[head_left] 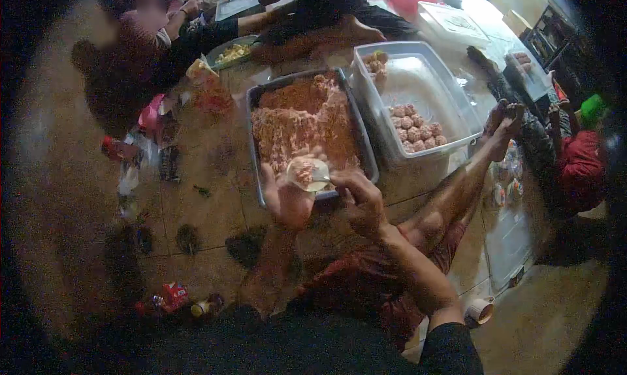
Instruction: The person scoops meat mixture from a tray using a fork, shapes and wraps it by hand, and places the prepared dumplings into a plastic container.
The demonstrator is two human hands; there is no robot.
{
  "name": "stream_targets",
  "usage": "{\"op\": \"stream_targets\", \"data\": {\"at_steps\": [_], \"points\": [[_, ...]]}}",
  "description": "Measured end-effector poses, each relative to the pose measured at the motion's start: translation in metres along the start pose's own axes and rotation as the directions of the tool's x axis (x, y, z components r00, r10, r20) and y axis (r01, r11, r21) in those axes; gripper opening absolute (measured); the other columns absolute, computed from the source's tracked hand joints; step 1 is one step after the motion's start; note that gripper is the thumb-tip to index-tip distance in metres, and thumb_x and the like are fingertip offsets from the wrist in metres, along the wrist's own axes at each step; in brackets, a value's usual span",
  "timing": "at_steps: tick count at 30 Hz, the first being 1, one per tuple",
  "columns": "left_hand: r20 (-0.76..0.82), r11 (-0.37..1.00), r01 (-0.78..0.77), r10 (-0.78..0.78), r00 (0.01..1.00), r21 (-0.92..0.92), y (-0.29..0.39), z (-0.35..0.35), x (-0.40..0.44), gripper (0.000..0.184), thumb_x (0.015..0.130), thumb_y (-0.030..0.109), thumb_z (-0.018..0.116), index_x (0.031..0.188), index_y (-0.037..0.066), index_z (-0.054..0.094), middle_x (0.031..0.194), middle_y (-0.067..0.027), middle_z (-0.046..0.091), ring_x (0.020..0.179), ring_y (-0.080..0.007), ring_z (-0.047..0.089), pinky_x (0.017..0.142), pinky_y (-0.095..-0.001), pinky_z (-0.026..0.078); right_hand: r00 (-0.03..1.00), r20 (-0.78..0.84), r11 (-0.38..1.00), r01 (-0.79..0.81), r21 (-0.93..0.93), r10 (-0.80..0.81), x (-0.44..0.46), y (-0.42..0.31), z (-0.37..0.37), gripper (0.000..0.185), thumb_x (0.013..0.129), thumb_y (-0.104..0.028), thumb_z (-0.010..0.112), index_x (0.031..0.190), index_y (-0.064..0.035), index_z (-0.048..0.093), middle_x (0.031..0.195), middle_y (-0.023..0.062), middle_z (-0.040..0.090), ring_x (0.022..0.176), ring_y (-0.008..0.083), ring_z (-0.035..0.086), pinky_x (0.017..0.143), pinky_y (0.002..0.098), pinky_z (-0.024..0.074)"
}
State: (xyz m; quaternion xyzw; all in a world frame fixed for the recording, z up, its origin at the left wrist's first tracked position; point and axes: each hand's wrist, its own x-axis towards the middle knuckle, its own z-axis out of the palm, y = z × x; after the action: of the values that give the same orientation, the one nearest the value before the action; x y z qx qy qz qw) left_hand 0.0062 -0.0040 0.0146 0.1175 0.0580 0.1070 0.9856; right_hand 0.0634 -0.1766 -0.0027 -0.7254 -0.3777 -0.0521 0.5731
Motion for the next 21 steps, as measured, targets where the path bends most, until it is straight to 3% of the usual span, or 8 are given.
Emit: {"op": "stream_targets", "data": {"at_steps": [5,7,10,12,14,16,17,21], "points": [[0.104,0.983,0.081,-0.065,0.992,-0.162,0.013,-0.013,0.007,0.093,0.098,0.071,0.033,0.136,-0.012,0.047,0.14,-0.0305,0.053,0.126,-0.0437,0.055,0.108,-0.058,0.043,0.944,0.329,0.975,0.048,-0.215,0.026,0.002,-0.023,-0.028,0.05,0.071,0.005,0.073,0.12,-0.0069,0.064,0.109,0.0129,0.061,0.099,0.0355,0.066,0.081,0.0392,0.0562],[0.112,0.966,0.096,-0.071,0.991,-0.241,0.021,-0.027,0.002,0.094,0.098,0.072,0.031,0.136,-0.012,0.047,0.139,-0.0303,0.053,0.125,-0.0436,0.055,0.108,-0.0576,0.043,0.886,0.392,0.917,-0.085,-0.39,0.249,0.004,-0.045,-0.04,0.053,0.075,-0.002,0.071,0.125,-0.0129,0.061,0.106,0.0116,0.061,0.1,0.037,0.065,0.082,0.0418,0.0563],[0.058,0.988,0.056,-0.047,0.997,-0.147,0.02,-0.032,0.001,0.099,0.096,0.076,0.028,0.135,-0.012,0.049,0.138,-0.0307,0.054,0.122,-0.0442,0.056,0.105,-0.0575,0.044,0.929,0.343,0.966,-0.054,-0.252,0.142,0.007,-0.051,-0.04,0.045,0.081,-0.006,0.067,0.124,-0.0158,0.062,0.106,0.0104,0.061,0.096,0.0352,0.066,0.079,0.0425,0.0566],[-0.079,0.967,0.252,-0.253,0.964,-0.025,0.011,-0.014,-0.005,0.098,0.097,0.075,0.026,0.133,-0.013,0.05,0.136,-0.0315,0.055,0.122,-0.0439,0.056,0.106,-0.0579,0.044,0.927,0.373,0.974,0.057,-0.219,0.03,-0.002,-0.03,-0.028,0.041,0.082,-0.006,0.066,0.122,-0.0151,0.064,0.104,0.0107,0.06,0.093,0.0348,0.066,0.078,0.0423,0.0565],[0.009,0.945,0.308,-0.309,0.951,-0.106,0.013,-0.022,-0.013,0.098,0.097,0.074,0.026,0.132,-0.014,0.05,0.136,-0.0323,0.054,0.126,-0.0438,0.054,0.109,-0.0587,0.043,0.916,0.394,0.968,0.163,-0.19,-0.077,-0.006,-0.023,-0.031,0.038,0.083,-0.006,0.065,0.121,-0.0144,0.065,0.103,0.011,0.06,0.091,0.0344,0.066,0.076,0.042,0.0564],[0.084,0.98,0.196,-0.193,0.978,-0.029,0.023,-0.054,-0.014,0.095,0.099,0.072,0.028,0.134,-0.014,0.047,0.137,-0.0317,0.053,0.129,-0.0434,0.052,0.112,-0.0585,0.04,0.888,0.459,0.942,0.176,-0.287,-0.027,0.005,-0.03,-0.053,0.034,0.084,-0.002,0.063,0.115,-0.0138,0.066,0.1,0.0107,0.06,0.089,0.0342,0.066,0.078,0.0421,0.0559],[-0.103,0.988,0.151,-0.154,0.983,-0.035,0.031,-0.064,-0.017,0.093,0.1,0.07,0.027,0.133,-0.014,0.047,0.138,-0.0311,0.052,0.128,-0.0428,0.053,0.112,-0.057,0.041,0.913,0.407,0.942,0.158,-0.295,-0.026,0.006,-0.023,-0.06,0.032,0.082,-0.002,0.064,0.113,-0.0127,0.065,0.1,0.0103,0.06,0.089,0.0344,0.066,0.077,0.0427,0.0558],[-0.029,0.95,0.234,-0.245,0.969,-0.208,0.048,-0.063,-0.036,0.085,0.103,0.065,0.024,0.125,-0.011,0.053,0.13,-0.0291,0.058,0.119,-0.0404,0.06,0.099,-0.0555,0.052,0.915,0.402,0.803,0.216,-0.555,0.031,0.052,-0.018,-0.077,0.02,0.081,-0.004,0.064,0.1,-0.0063,0.061,0.097,0.0106,0.061,0.092,0.0324,0.064,0.079,0.0433,0.0527]]}}
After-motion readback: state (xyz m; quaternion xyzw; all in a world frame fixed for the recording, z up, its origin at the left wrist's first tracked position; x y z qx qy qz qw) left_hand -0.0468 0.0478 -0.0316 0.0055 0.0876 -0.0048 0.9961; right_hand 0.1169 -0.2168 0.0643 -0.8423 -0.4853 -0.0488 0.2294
